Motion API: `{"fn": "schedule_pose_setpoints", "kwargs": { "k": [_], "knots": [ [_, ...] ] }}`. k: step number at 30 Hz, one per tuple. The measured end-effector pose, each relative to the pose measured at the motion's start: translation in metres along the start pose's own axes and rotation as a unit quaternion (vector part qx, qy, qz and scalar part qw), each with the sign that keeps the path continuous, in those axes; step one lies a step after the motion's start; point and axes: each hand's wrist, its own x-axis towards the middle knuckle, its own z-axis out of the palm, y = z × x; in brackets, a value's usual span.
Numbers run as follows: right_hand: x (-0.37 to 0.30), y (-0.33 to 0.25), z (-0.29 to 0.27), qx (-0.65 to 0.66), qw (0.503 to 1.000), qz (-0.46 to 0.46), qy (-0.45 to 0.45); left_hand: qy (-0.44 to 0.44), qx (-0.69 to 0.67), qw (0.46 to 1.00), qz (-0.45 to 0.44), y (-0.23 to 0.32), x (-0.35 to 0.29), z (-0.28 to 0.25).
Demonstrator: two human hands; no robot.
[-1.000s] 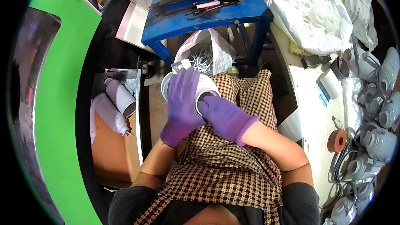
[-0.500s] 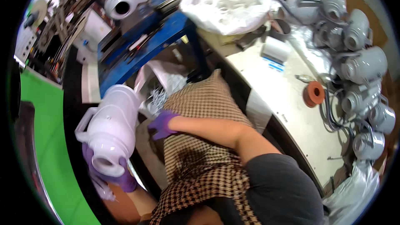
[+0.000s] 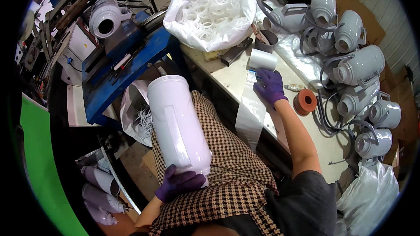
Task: The person repeatedly picks up white plastic containers, inserts gray handles into the openings, and places the assembled units into a cardboard box. The person also handles rolls of labels and other components on the workbench.
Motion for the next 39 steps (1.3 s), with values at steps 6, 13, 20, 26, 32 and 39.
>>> {"fn": "schedule_pose_setpoints", "kwargs": {
  "k": [6,13,20,26,32,39],
  "knots": [
    [-0.004,0.022,0.014,-0.03,0.986,0.016,-0.161,-0.062,0.096,0.993,0.014,0.001,-0.012,0.016],
    [-0.109,-0.046,-0.06,0.053,0.972,-0.031,-0.227,-0.009,-0.049,0.997,-0.062,0.002,-0.008,0.009],
    [-0.106,-0.025,-0.037,0.197,0.978,0.039,-0.057,0.041,-0.001,0.999,-0.008,-0.02,0.001,0.013],
    [-0.096,-0.054,-0.042,0.206,0.959,0.192,-0.025,0.033,-0.049,0.998,-0.022,-0.019,0.001,0.009],
    [-0.114,-0.046,-0.032,0.239,0.965,0.068,0.083,0.009,-0.048,0.999,-0.018,-0.016,-0.004,0.005],
    [0.031,-0.179,-0.064,0.439,0.893,-0.009,-0.098,-0.123,0.226,0.953,0.161,-0.001,0.014,0.012]
  ]
}}
